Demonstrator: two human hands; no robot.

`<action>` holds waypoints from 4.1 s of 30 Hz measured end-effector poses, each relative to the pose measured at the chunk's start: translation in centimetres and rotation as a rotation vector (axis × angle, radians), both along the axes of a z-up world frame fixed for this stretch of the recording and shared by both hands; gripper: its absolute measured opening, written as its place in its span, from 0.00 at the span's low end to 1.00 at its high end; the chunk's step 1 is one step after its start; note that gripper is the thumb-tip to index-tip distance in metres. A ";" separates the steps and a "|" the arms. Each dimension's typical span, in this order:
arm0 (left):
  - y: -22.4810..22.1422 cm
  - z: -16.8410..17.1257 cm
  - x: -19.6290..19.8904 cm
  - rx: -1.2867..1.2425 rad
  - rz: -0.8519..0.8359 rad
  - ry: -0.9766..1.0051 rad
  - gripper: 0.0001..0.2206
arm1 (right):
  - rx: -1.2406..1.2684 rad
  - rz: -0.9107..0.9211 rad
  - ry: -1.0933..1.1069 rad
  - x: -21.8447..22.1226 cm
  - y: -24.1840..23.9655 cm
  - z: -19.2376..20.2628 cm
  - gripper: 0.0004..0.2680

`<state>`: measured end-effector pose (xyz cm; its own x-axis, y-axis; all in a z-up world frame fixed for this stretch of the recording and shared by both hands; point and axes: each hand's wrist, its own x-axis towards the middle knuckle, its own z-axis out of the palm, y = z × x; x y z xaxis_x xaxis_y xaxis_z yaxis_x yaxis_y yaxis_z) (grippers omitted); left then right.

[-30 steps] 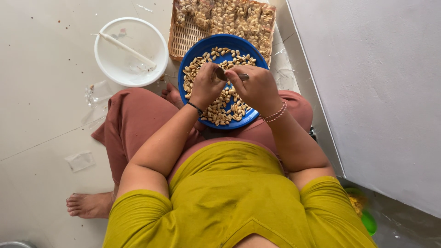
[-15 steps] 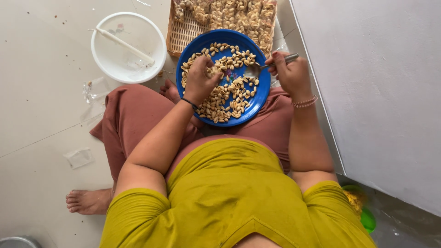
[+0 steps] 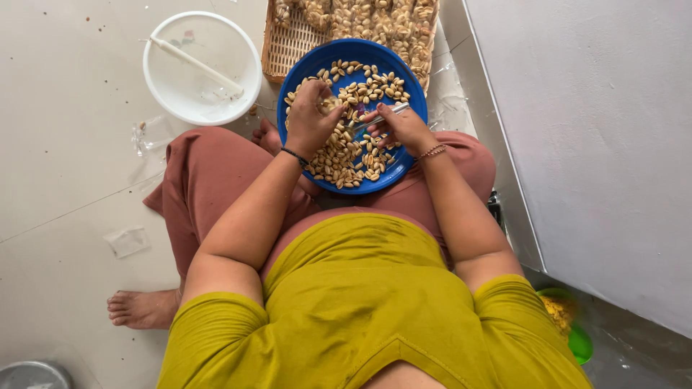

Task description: Peeling and sorting nuts from a bowl while sitting on the floor

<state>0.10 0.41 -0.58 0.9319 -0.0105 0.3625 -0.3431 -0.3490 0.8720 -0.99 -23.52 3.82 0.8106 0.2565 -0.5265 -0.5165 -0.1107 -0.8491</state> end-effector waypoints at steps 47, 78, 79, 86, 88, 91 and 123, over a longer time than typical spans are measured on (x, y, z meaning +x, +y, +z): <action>-1.5 0.1 -0.9 0.021 -0.094 0.081 0.18 | -0.355 0.158 -1.050 -2.5 3.7 13.2 0.11; 0.0 0.0 0.1 -0.016 -0.020 0.087 0.18 | 0.001 -0.256 -0.154 0.6 -3.6 -2.4 0.21; 0.0 0.1 0.1 -0.017 -0.018 0.085 0.18 | 0.000 -0.255 -0.156 0.6 -3.9 -2.2 0.21; -0.4 0.6 -0.4 0.007 -0.028 0.090 0.19 | 0.062 -0.428 -0.262 0.5 -4.0 1.1 0.21; -0.7 0.6 -0.4 0.017 -0.036 0.087 0.19 | 0.075 -0.434 -0.290 0.3 -2.9 3.0 0.21; -1.2 -0.4 -0.4 0.067 -0.055 0.065 0.18 | -0.015 -0.318 -0.394 -0.5 -0.4 6.1 0.19; -1.1 1.9 -0.9 -0.843 -0.222 0.438 0.15 | 0.178 -0.284 -0.817 2.0 0.2 4.2 0.17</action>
